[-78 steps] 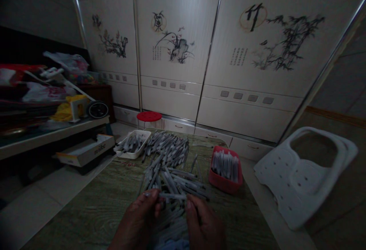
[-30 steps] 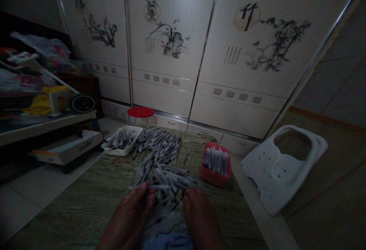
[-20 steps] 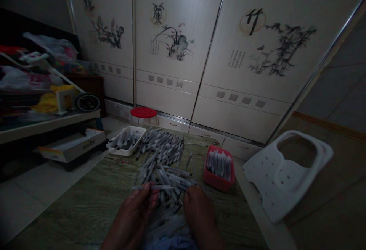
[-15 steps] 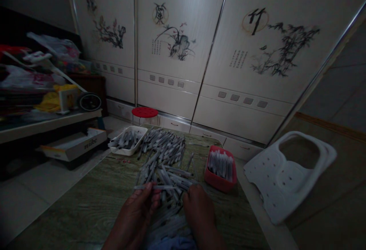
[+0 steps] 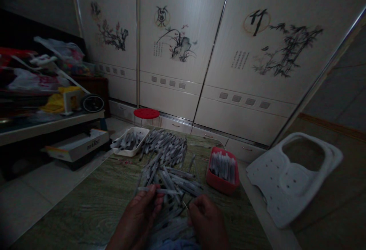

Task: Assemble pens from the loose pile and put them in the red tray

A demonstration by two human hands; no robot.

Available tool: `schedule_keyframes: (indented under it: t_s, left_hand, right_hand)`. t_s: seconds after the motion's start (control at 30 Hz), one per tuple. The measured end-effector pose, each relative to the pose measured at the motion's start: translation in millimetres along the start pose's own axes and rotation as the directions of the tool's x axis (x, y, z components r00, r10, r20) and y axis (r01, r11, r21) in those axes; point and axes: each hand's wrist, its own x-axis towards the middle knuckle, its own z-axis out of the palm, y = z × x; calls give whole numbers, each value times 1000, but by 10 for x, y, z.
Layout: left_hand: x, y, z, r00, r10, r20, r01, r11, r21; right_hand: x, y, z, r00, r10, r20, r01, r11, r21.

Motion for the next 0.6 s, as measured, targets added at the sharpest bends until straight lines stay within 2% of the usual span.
schedule_keyframes:
  t_s: [0.1,0.2,0.47,0.6]
  left_hand:
    - [-17,-19,7,1000,-23,19,23,999,33]
    - [-11,-36,7,999,-29,31,27,997,68]
    - [25,-127,-5,994,-40,99,29,993,113]
    - [31,-150,-10,993,-62,104,48,990,132]
  right_hand:
    - [-91,63,-29,986,139,97,-161,948,276]
    - [-125,52,-57,991,121,53,-132,903,409]
    - [-179,-138,-78,997,83,5,-80,939,336]
    - [-196,-198,-52,1000,3,-1,-2,941,338]
